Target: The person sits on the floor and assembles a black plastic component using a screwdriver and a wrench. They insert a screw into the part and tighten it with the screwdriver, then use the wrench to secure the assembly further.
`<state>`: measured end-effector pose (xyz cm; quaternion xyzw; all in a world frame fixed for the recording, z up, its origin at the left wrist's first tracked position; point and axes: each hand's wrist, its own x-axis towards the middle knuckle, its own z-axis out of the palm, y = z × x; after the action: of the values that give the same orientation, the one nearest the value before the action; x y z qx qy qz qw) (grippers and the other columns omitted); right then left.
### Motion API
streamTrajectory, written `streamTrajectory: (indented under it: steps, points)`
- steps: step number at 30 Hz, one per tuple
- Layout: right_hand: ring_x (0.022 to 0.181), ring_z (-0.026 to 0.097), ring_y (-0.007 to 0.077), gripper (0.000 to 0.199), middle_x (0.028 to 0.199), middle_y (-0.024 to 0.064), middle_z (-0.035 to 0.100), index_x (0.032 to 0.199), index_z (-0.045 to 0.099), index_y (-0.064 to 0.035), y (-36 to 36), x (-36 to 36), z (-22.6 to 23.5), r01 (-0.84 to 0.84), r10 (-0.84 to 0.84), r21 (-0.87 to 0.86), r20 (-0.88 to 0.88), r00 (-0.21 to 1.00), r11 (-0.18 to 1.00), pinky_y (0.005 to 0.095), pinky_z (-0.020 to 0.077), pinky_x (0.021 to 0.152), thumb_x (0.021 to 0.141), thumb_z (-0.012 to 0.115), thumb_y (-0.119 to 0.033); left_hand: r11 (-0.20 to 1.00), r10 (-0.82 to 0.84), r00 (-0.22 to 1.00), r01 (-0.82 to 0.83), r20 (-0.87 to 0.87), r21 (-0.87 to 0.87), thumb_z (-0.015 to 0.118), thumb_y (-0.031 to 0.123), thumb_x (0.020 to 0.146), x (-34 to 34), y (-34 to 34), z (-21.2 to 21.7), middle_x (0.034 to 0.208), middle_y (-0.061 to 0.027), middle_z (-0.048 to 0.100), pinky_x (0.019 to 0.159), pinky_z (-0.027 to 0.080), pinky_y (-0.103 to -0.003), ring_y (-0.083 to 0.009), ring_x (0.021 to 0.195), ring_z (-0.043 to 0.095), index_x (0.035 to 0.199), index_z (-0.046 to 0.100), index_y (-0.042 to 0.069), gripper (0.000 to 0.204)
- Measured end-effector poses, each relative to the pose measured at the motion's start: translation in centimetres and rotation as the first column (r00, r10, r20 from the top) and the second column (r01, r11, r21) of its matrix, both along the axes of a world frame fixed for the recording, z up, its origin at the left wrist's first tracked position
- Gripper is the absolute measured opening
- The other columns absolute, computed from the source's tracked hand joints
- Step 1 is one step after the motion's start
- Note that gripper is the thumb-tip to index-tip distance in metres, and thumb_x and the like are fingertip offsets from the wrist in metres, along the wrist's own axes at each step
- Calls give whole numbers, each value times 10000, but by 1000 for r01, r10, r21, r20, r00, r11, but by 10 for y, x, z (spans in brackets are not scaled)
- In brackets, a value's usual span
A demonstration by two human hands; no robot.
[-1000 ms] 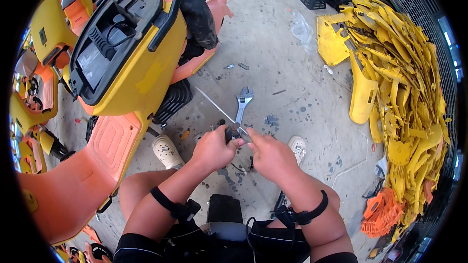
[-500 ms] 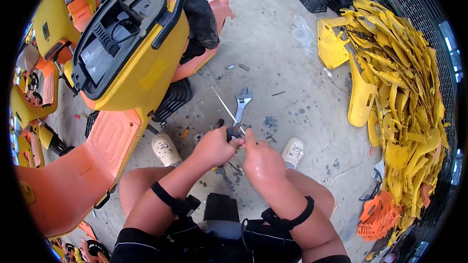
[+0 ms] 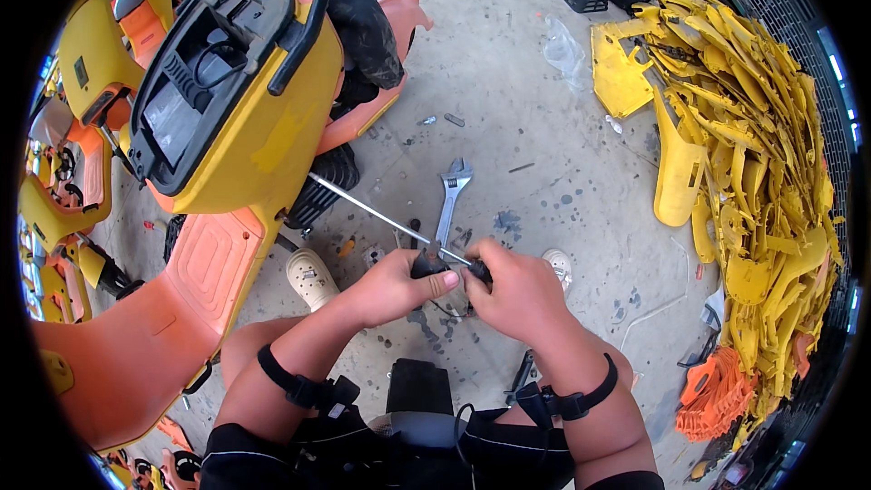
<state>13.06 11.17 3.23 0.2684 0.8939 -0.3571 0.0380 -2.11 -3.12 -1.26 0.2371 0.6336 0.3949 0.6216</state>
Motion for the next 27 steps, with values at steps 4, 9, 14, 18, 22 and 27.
streamTrajectory:
  steps: [4,9,14,18,22,27]
  points:
    - [682,637,380,182,736,129,659,892,616,-82,5,7,-6,-74,73,-16,-95,993,997,488,476,591,876,663,-258,998,31,998,-34,62,49,690,405,941,10,-3,15,765,29,577,676,432,-279,-85,733,484,967,684,19,387]
    - [663,630,372,213,706,125,645,858,617,-83,7,9,-13,-93,90,-13,-146,985,996,478,465,565,866,685,-284,998,12,997,-15,71,53,692,386,945,11,-5,-1,792,34,591,694,439,-272,-77,760,498,998,693,25,364]
    - [647,629,357,200,708,114,649,862,627,-90,11,11,-11,-109,108,3,-176,979,994,464,460,548,858,694,-278,997,30,982,-44,189,67,655,386,971,14,0,20,758,56,552,637,405,-260,-64,708,463,1000,688,45,344]
    - [632,626,353,189,698,112,652,863,640,-96,16,14,-12,-155,145,-39,-185,972,987,457,462,541,841,710,-270,999,3,966,-16,260,47,628,387,989,19,-3,21,735,75,513,595,363,-249,-49,671,418,1018,687,68,326]
    - [622,625,352,176,682,113,649,863,651,-103,16,16,-20,-161,140,-89,-207,968,983,446,464,536,826,721,-261,999,-9,957,-5,289,47,617,415,991,18,-2,21,708,75,492,570,352,-246,-49,643,410,977,675,74,346]
    - [615,625,344,155,672,107,647,848,659,-112,18,16,-17,-192,155,-130,-252,955,973,430,468,535,814,722,-249,1000,10,878,-7,478,-10,564,468,1005,23,-5,24,602,69,418,460,295,-245,-60,507,363,769,541,96,441]
